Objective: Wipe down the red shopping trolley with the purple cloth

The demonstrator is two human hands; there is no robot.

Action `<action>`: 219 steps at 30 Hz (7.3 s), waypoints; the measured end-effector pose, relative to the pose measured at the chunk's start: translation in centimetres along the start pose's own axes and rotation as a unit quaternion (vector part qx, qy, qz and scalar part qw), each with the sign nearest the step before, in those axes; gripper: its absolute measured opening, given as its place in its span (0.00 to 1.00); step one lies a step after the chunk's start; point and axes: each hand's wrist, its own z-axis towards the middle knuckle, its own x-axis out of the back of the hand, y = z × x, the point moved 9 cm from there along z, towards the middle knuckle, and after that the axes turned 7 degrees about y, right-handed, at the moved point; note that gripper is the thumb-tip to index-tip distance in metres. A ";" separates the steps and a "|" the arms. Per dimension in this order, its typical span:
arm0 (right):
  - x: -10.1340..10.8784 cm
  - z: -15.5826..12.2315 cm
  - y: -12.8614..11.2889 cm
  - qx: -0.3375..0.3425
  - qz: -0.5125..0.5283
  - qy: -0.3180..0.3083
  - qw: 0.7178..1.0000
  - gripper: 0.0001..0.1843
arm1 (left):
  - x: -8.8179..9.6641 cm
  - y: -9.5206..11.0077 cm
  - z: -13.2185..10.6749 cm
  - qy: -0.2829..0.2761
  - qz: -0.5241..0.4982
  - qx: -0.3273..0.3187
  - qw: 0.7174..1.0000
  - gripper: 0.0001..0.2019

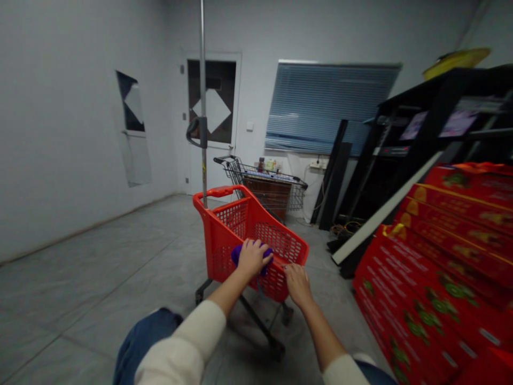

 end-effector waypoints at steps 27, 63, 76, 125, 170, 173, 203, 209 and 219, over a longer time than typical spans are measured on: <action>0.9 -2.1 -2.0 -0.027 -0.039 0.064 0.997 0.23 | 0.5 -1.3 -2.8 0.088 -0.102 0.043 0.990 0.14; -1.1 -1.9 -0.3 -0.028 -0.053 0.077 0.995 0.25 | -0.5 2.8 -3.9 0.052 -0.101 -0.014 0.993 0.15; 1.3 -2.3 -4.4 -0.036 -0.054 0.030 0.997 0.21 | -1.4 -5.4 -1.0 0.004 -0.142 -0.035 0.989 0.17; 0.3 0.7 -6.6 0.057 -0.043 -0.001 0.997 0.25 | 1.1 -5.3 -6.5 0.072 -0.018 0.045 0.996 0.12; -2.2 0.7 -4.5 0.071 0.004 0.102 0.992 0.22 | 0.0 -1.2 -5.8 0.026 0.025 0.125 0.991 0.13; -1.9 0.6 -4.3 0.081 -0.005 0.095 0.992 0.22 | 0.1 -2.1 -5.8 0.011 0.021 0.094 0.995 0.13; -2.3 0.7 -4.8 0.056 0.012 0.110 0.992 0.23 | 1.0 -8.7 -5.9 0.005 0.025 0.104 0.994 0.14; -2.4 0.8 -4.8 0.043 0.011 0.107 0.993 0.23 | 0.2 -4.4 -5.8 0.019 0.022 0.142 0.989 0.14; -0.6 0.1 -4.7 0.046 -0.036 0.080 0.995 0.23 | -0.7 -2.5 -5.9 -0.006 -0.024 0.079 0.997 0.16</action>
